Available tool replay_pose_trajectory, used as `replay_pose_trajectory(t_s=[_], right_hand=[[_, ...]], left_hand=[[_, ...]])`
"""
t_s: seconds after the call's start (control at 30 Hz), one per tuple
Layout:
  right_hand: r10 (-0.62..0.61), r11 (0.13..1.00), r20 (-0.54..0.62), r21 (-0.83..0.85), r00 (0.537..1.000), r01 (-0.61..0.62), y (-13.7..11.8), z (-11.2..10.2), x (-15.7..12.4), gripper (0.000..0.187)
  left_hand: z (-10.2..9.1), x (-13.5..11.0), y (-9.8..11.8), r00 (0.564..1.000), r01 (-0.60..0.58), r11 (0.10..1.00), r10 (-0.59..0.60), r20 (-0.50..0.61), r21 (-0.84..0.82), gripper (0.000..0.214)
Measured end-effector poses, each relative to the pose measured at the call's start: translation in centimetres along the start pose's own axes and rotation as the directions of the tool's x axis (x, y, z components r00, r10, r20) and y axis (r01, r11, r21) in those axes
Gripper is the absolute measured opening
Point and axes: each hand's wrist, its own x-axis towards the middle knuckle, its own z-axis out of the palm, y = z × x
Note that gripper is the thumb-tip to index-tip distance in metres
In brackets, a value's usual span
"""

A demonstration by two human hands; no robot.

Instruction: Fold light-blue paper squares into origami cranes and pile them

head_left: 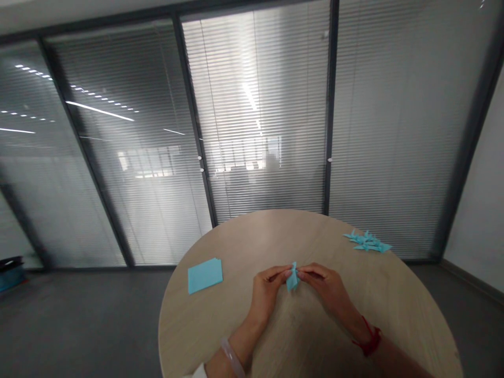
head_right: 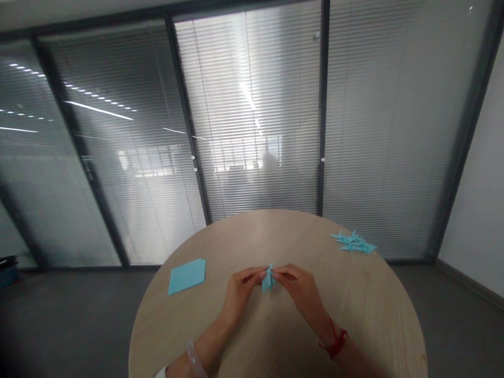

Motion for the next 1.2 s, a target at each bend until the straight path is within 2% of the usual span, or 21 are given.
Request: replay_pose_trajectory(t_s=[0.1,0.27,0.37,0.53,0.67,0.8,0.93,1.0,1.1,1.2], right_hand=[[0.006,0.999,0.006,-0.035,1.0,-0.005,-0.4,0.2,-0.1,0.022],[-0.054,0.995,0.03,-0.083,0.998,0.057,-0.7,0.3,-0.3,0.023],[-0.077,0.991,0.046,-0.107,0.996,0.082,-0.6,0.4,-0.4,0.022],[-0.112,0.982,0.051,-0.148,0.992,0.118,-0.6,0.5,-0.4,0.021],[-0.078,0.985,0.052,-0.151,0.996,0.085,-0.6,0.5,-0.4,0.023],[-0.012,0.99,0.04,-0.139,0.999,0.018,-0.6,0.6,-0.4,0.026],[-0.016,0.994,0.096,-0.11,0.995,0.026,-0.7,0.5,-0.5,0.029],[-0.022,0.992,0.071,-0.123,0.997,0.03,-0.7,0.3,-0.5,0.031],[-0.024,0.99,-0.046,-0.139,0.999,0.018,-0.2,0.1,-0.3,0.027],[-0.108,0.986,-0.086,-0.134,0.99,0.096,0.3,0.1,-0.1,0.027]], left_hand=[[-0.1,0.0,-0.1,1.0,-0.004,1.0,0.004,0.013,0.012,0.023],[-0.3,0.2,-0.5,0.992,-0.114,0.977,0.123,-0.039,0.18,0.023],[-0.2,0.3,-0.7,0.986,-0.149,0.973,0.16,-0.046,0.174,0.022],[0.0,0.0,-0.3,0.992,-0.108,0.977,0.093,0.091,0.182,0.024],[0.5,-0.6,0.2,0.988,-0.102,0.977,0.077,0.135,0.189,0.025],[0.9,-0.9,0.3,0.991,-0.091,0.983,0.074,0.111,0.16,0.038],[0.7,-0.9,0.3,0.991,-0.117,0.946,0.092,0.094,0.302,0.021],[0.6,-0.9,0.4,0.989,-0.127,0.935,0.095,0.112,0.33,0.017],[0.4,-0.8,0.7,0.986,-0.146,0.932,0.111,0.122,0.332,0.019],[0.4,-0.8,0.8,0.984,-0.162,0.931,0.127,0.126,0.328,0.017]])
